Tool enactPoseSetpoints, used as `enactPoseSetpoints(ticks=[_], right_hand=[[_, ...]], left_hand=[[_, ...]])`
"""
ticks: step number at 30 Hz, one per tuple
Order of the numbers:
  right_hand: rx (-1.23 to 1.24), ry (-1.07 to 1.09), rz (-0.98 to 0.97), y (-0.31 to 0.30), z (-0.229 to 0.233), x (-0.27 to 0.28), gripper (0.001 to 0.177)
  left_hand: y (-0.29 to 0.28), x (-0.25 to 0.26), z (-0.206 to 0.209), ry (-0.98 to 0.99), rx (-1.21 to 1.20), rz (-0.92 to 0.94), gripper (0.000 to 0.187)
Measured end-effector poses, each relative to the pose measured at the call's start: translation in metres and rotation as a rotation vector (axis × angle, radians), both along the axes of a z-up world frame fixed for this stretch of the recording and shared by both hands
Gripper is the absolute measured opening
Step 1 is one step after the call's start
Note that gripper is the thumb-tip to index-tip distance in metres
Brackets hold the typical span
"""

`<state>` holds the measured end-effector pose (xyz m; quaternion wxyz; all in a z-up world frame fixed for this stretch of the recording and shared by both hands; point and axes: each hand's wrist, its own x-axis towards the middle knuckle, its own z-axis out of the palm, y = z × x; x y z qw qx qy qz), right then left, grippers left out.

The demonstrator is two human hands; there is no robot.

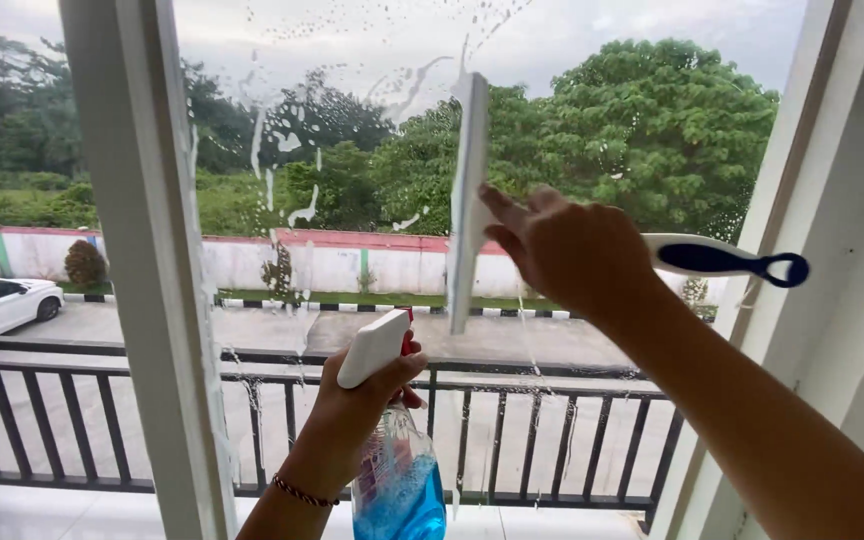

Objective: The person is cleaning the glass window panes using a spray bottle filled with blue cleaning liquid and a hand-held squeegee.

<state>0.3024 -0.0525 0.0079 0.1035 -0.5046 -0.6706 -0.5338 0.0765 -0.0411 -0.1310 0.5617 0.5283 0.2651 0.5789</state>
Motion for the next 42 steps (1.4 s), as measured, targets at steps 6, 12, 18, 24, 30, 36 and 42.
enactPoseSetpoints(ticks=[6,12,18,24,30,36,42], right_hand=[[0.349,0.309,-0.205,-0.015,0.098,0.137,0.049],[0.160,0.162,-0.034,-0.005,0.109,0.005,0.051],[-0.017,-0.099,-0.197,-0.032,0.034,0.002,0.047],[0.345,0.164,0.153,0.010,0.131,-0.027,0.032],[0.195,-0.095,0.229,0.045,0.037,-0.161,0.039],[0.153,0.065,-0.039,-0.005,0.034,-0.040,0.041],[0.221,0.059,-0.094,-0.010,-0.055,-0.028,0.055]], left_hand=[[0.002,-0.008,0.032,0.057,0.020,-0.021,0.045],[0.000,-0.003,0.035,-0.025,0.037,-0.011,0.048],[-0.007,-0.018,0.026,-0.007,0.066,-0.006,0.037],[-0.002,-0.039,0.025,0.001,0.067,0.069,0.047],[0.006,-0.064,0.001,-0.028,0.162,0.165,0.057],[0.000,-0.080,-0.001,0.063,0.118,0.202,0.050],[0.002,-0.074,-0.013,0.034,0.198,0.211,0.058]])
